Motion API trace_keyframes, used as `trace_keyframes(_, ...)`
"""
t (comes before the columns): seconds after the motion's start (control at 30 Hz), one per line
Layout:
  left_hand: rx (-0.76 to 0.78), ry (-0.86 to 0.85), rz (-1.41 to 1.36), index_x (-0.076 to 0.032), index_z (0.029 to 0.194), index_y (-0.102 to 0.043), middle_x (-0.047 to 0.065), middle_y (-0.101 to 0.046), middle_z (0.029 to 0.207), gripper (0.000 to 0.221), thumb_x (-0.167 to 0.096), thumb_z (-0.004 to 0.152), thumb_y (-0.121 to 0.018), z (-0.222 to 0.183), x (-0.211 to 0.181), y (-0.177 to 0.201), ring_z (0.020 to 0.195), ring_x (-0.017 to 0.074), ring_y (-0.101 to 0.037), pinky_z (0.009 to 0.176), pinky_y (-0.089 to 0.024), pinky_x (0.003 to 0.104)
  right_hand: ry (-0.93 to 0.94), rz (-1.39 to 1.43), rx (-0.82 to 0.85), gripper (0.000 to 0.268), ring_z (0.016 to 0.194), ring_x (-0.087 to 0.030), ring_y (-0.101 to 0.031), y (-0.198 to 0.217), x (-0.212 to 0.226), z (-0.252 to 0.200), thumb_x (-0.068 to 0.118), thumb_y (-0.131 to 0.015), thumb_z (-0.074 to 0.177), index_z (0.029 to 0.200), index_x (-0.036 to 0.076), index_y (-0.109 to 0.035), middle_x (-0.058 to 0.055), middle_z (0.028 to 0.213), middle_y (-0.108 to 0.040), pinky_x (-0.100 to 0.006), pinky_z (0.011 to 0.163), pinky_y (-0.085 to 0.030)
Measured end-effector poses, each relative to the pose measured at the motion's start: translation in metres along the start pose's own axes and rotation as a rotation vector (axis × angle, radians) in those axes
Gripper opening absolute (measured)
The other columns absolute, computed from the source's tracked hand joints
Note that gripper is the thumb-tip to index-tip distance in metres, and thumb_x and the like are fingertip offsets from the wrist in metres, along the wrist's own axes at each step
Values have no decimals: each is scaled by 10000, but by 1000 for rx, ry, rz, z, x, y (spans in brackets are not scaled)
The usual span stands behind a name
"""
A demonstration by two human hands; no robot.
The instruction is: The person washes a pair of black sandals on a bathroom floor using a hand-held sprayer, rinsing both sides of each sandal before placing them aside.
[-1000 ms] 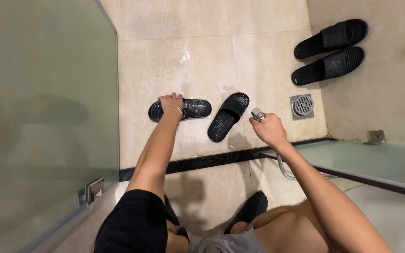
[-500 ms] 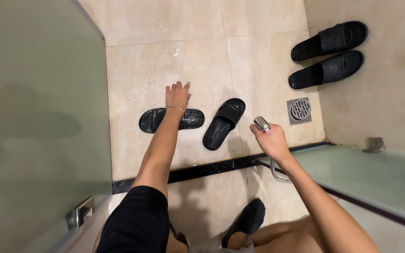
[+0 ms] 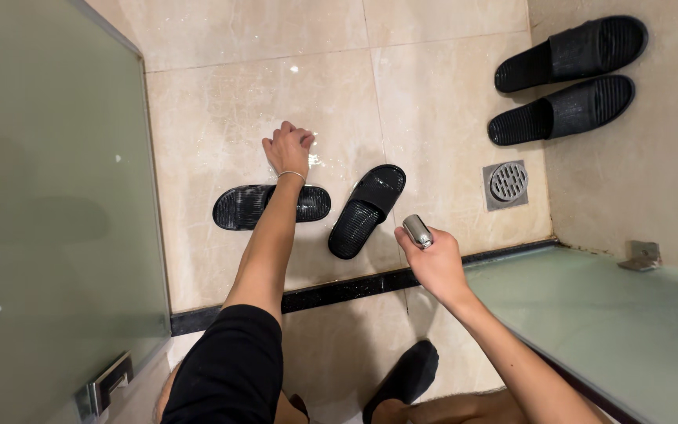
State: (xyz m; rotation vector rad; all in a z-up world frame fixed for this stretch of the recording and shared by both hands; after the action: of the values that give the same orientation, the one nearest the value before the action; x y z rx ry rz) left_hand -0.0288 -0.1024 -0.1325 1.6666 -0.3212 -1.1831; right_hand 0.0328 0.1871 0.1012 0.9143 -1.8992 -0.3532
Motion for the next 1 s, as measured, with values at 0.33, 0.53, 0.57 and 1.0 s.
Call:
trace_keyframes(0.33, 110, -46, 111, -155, 808, -709, 19, -629, 966, 89, -70, 834, -715, 14, 0, -24, 939, 211, -583, 861, -367, 394, -35, 2, 7, 452, 527, -97, -363, 0, -3, 4, 294, -713, 925, 617, 22, -527, 0, 519, -433, -348, 487, -361)
trace_keyframes(0.53, 268, 4, -42, -168, 807, -717, 28, -636, 993, 143, -70, 873, -636, 13, 25, -9, 971, 214, -582, 925, -358, 383, -32, 9, -1, 440, 521, -105, -371, 3, 4, 2, 294, -714, 923, 637, 4, -547, -13, 516, -446, -353, 491, -369)
trace_keyframes(0.57, 276, 5, -66, -167, 803, -720, 31, -641, 998, 157, -72, 877, -620, 14, 29, -5, 977, 215, -586, 936, -356, 380, -17, 10, -10, 422, 520, -102, -375, 4, 6, 1, 293, -712, 919, 642, 11, -565, -14, 512, -454, -349, 492, -377)
trace_keyframes(1.0, 661, 8, -690, -25, 1082, -755, 28, -720, 923, 262, -247, 954, -699, 21, 14, 72, 830, 120, -640, 779, -552, 291, 1, 6, -35, 407, 546, -137, -399, 19, 12, -14, 295, -706, 919, 685, -14, -583, -63, 545, -488, -381, 528, -399)
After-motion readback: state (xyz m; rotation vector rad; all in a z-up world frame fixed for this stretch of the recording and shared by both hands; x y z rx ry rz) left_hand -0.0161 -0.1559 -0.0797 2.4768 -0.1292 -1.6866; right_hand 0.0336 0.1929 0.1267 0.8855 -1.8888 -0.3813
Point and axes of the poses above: each hand's wrist, its own z-axis towards the middle knuckle, its own y-axis out of the back of the hand, x = y × z, the point moved 4 cm from there along z, towards the middle knuckle
